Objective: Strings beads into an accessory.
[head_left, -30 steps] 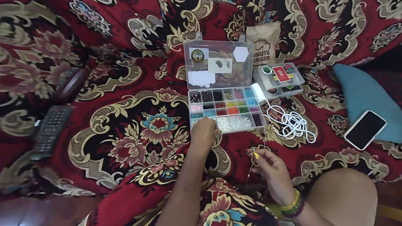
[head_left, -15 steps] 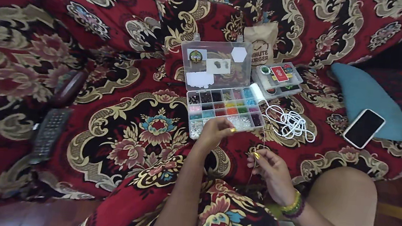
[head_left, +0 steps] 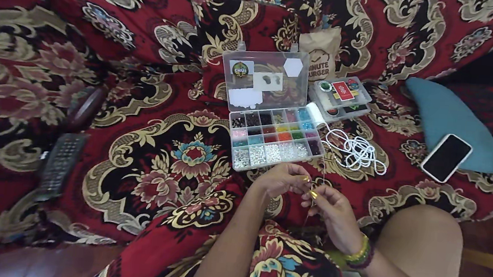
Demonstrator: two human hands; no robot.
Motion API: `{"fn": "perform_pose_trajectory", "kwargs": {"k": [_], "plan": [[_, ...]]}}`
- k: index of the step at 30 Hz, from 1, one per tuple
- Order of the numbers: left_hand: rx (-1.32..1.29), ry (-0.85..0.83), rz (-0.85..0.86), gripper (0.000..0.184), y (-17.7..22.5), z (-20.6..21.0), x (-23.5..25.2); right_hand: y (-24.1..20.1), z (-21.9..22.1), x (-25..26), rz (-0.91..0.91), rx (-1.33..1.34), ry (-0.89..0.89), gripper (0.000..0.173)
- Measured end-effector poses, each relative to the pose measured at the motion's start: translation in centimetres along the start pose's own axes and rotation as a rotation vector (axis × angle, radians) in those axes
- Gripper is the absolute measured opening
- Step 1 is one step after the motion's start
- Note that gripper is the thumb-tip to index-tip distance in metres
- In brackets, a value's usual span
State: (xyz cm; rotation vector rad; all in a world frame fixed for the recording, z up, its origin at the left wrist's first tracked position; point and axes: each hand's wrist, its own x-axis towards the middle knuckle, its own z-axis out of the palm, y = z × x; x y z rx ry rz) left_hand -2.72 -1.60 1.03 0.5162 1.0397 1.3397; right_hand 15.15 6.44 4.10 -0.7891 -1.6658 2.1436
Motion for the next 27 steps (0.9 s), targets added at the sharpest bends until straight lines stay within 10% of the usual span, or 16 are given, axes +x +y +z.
{"fn": "perform_pose_trajectory", "kwargs": {"k": [20, 27], "plan": [[0.060, -0.007, 0.059, 0.014, 0.0, 0.0, -0.9, -0.4, 0.4, -0.2, 0.036, 0.004, -0.032, 0.012], [0.143, 0.403, 0.076, 0.013, 0.0, 3.8, -5.8, -0.8, -0.6, -0.4, 0.012, 0.101, -0.122, 0.013]]}}
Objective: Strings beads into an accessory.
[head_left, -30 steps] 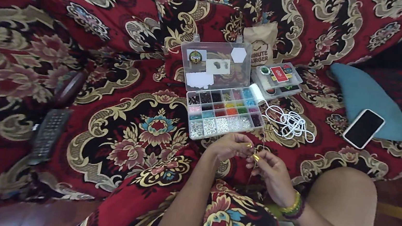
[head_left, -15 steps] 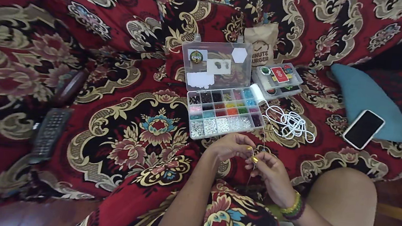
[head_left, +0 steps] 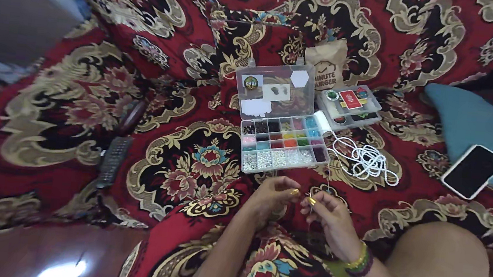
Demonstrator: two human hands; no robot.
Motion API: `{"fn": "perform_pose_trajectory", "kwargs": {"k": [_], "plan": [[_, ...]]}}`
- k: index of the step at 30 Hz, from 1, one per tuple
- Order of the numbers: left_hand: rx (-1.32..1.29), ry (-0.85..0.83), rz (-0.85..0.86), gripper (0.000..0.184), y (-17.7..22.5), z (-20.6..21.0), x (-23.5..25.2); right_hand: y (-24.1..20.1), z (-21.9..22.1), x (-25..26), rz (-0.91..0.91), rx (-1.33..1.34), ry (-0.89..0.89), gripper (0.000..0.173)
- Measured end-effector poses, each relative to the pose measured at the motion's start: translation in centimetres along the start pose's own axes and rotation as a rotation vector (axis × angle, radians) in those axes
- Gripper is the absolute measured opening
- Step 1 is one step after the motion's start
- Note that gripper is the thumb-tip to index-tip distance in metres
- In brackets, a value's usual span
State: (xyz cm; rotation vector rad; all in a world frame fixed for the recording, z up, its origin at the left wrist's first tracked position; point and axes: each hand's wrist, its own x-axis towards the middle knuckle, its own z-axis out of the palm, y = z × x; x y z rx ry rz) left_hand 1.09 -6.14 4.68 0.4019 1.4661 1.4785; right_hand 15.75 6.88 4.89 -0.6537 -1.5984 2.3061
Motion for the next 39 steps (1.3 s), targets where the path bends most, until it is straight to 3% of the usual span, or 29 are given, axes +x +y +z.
{"fn": "perform_pose_trajectory", "kwargs": {"k": [2, 5, 8, 11, 16, 22, 39], "plan": [[-0.089, 0.139, -0.063, 0.013, 0.4, 1.9, -3.0, 0.0, -0.6, -0.3, 0.006, 0.025, -0.028, 0.014], [-0.443, 0.273, -0.156, 0.014, 0.1, 5.1, -5.9, 0.2, -1.1, -0.7, 0.023, 0.048, -0.074, 0.015], [-0.770, 0.403, -0.145, 0.016, 0.6, 7.5, -7.2, -0.1, -1.5, -1.0, 0.038, 0.053, -0.096, 0.016], [-0.909, 0.472, -0.089, 0.016, 2.9, 9.0, -7.9, -0.7, -2.5, -1.1, 0.024, 0.080, -0.098, 0.017], [-0.893, 0.328, -0.039, 0.021, 1.6, 9.9, -5.1, -1.1, -4.5, -1.3, -0.040, 0.158, -0.131, 0.020], [-0.601, 0.203, -0.125, 0.019, -2.6, 10.2, -0.9, -1.1, -6.2, -2.0, -0.021, 0.169, -0.156, 0.016], [-0.541, 0.035, -0.099, 0.017, -3.4, 8.1, -0.2, -0.2, -5.1, -1.2, 0.089, 0.054, -0.177, 0.018]]}}
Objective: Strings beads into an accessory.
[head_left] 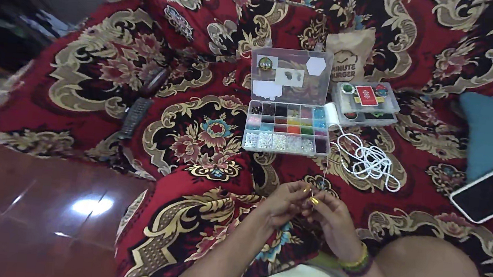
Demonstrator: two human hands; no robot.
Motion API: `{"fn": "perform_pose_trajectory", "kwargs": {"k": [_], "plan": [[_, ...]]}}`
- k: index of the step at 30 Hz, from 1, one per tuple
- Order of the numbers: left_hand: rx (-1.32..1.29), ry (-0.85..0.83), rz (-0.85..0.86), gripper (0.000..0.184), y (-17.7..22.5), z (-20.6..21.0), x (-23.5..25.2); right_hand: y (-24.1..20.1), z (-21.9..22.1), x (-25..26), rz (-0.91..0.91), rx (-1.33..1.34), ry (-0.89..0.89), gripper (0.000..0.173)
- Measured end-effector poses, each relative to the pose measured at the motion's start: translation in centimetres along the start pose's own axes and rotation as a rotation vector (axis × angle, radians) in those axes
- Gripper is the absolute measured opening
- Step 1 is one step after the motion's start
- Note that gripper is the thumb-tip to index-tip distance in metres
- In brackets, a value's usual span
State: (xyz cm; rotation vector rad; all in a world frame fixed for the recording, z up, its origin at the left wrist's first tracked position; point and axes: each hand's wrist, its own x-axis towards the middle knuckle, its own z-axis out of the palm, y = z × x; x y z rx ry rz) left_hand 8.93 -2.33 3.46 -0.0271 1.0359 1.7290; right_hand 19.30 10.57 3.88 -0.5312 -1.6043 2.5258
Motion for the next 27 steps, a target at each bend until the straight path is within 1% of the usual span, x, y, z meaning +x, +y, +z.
{"fn": "perform_pose_trajectory", "kwargs": {"k": [4, 14, 27], "plan": [[-0.034, 0.027, 0.006, 0.015, 0.39, -0.24, -0.10, 0.32, 0.47, 0.48, 0.016, -0.028, -0.002, 0.017], [-0.070, 0.010, -0.014, 0.016, 0.47, -0.64, 0.20, 0.47, 0.55, 0.83, 0.008, -0.071, 0.010, 0.018], [-0.092, 0.055, -0.024, 0.017, 0.40, -0.51, -0.11, 0.75, 0.67, 0.63, 0.028, -0.050, 0.013, 0.016]]}}
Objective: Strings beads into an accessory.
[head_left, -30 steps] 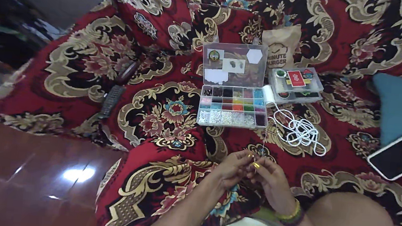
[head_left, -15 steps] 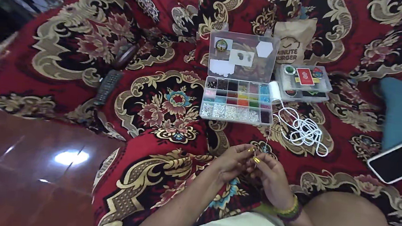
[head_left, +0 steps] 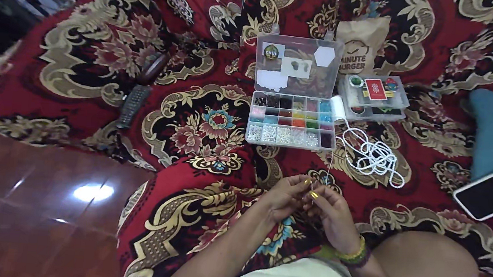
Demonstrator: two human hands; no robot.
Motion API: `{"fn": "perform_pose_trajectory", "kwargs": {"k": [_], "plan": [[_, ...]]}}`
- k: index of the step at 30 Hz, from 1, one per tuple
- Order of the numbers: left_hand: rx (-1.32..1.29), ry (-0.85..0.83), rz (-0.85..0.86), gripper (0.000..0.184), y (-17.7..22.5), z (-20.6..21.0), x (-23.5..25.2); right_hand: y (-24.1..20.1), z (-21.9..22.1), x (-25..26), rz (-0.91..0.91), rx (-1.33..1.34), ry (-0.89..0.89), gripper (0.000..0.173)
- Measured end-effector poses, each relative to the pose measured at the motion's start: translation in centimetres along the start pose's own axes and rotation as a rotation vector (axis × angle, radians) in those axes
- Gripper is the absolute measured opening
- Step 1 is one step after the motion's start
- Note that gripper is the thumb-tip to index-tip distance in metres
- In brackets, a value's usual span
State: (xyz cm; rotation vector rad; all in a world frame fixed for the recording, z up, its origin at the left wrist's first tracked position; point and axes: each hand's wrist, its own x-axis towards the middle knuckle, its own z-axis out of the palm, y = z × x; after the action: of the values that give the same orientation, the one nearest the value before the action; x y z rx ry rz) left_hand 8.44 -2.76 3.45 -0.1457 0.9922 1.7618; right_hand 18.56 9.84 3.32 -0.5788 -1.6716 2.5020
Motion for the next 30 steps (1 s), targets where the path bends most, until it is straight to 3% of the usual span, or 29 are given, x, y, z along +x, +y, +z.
{"fn": "perform_pose_trajectory", "kwargs": {"k": [30], "plan": [[0.035, -0.069, -0.014, 0.020, -0.04, -0.44, -0.15, 0.01, 0.00, -0.09, 0.003, -0.002, -0.025, 0.014]]}}
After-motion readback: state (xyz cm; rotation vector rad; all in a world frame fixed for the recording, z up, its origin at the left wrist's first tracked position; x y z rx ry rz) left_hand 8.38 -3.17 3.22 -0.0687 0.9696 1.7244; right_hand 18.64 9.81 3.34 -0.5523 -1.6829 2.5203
